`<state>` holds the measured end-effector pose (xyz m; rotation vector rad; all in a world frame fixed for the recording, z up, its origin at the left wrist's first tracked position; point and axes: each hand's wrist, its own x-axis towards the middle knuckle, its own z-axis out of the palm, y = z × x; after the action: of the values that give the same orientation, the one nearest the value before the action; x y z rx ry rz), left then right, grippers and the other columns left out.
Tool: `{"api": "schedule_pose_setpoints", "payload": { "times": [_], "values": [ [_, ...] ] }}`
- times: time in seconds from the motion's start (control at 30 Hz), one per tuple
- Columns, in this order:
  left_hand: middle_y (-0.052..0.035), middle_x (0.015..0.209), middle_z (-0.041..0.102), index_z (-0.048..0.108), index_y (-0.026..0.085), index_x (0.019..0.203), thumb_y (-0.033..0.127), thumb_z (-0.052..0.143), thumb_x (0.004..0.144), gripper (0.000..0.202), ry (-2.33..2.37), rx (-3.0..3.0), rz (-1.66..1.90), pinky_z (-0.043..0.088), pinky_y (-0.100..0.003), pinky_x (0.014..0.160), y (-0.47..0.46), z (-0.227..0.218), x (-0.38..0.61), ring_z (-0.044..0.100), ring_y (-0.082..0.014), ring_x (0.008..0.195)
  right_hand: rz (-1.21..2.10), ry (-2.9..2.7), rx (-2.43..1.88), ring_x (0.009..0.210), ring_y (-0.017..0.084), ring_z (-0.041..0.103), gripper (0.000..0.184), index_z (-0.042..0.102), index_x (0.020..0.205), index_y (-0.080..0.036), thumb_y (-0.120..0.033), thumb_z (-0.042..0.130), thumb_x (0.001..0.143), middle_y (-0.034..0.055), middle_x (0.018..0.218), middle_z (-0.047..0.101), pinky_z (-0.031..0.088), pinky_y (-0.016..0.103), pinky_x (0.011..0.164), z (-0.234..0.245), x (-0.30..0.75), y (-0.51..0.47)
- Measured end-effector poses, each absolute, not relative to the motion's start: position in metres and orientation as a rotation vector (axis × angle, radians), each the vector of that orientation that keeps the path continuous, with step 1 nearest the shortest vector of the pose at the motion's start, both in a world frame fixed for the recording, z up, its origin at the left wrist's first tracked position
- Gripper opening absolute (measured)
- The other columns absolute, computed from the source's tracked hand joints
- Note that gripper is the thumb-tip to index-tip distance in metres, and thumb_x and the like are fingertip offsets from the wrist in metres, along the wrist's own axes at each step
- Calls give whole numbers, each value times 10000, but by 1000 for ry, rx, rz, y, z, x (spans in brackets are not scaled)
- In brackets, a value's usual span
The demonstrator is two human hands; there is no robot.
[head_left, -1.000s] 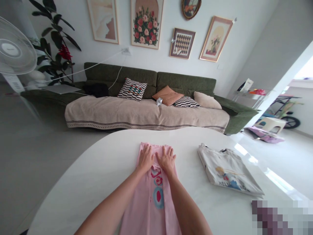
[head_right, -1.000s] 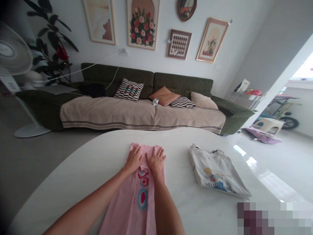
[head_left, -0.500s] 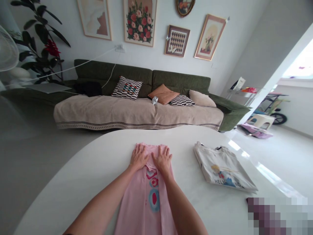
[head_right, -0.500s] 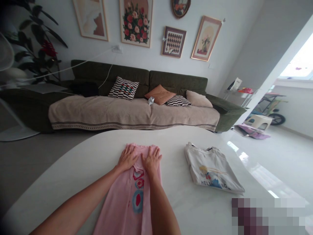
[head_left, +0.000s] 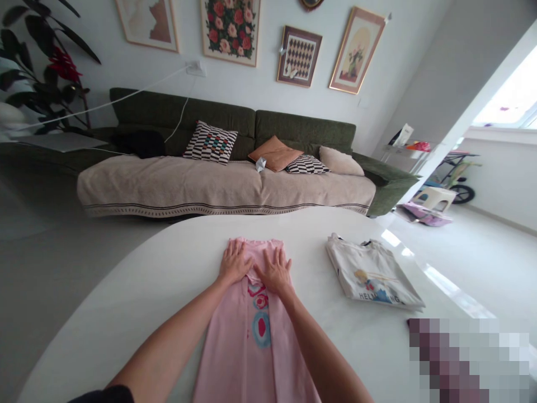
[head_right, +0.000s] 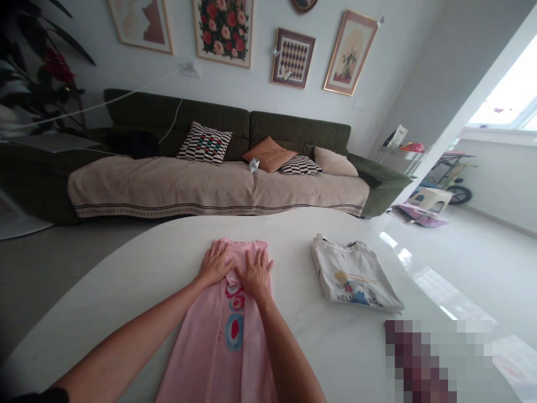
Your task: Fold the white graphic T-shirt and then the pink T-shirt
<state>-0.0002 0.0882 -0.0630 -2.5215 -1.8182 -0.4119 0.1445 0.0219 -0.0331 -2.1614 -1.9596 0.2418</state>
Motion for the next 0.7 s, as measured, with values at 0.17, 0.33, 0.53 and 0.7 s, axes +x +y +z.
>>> {"api": "schedule_pose_setpoints", "payload": {
  "times": [0.17, 0.33, 0.53, 0.7],
  "values": [
    [-147, 1432, 247, 290, 125, 1355, 498, 356, 826, 650, -1879, -2558, -382, 179, -446, 1031, 92, -51, 1, 140, -319, 1321, 322, -2106, -2016, 1339, 255, 22, 657, 143, 1395, -236, -577, 265, 846, 119, 1465, 69, 106, 498, 1037, -34, 140, -64],
    [-180, 1445, 179, 251, 129, 1370, 408, 349, 849, 599, -1867, -2573, -455, 167, -536, 1007, 58, -25, 21, 108, -360, 1318, 359, -2114, -2012, 1338, 251, 49, 676, 109, 1395, -250, -597, 262, 835, 74, 1463, 81, 134, 494, 1043, -38, 132, -136],
    [-64, 1467, 173, 276, 205, 1363, 381, 342, 858, 539, -1625, -2741, -476, 171, -438, 1050, -34, -31, 29, 109, -247, 1337, 229, -1996, -2148, 1337, 250, 65, 701, 154, 1389, -125, -565, 235, 850, 109, 1452, 92, 153, 470, 1049, -42, 129, -169],
    [-96, 1448, 222, 277, 184, 1363, 405, 315, 864, 547, -1695, -2785, -413, 198, -480, 1034, -55, -42, 10, 181, -250, 1322, 242, -1988, -2179, 1337, 235, 55, 664, 140, 1390, -130, -527, 242, 867, 114, 1449, 112, 112, 475, 1058, -40, 123, -180]
  ]
}}
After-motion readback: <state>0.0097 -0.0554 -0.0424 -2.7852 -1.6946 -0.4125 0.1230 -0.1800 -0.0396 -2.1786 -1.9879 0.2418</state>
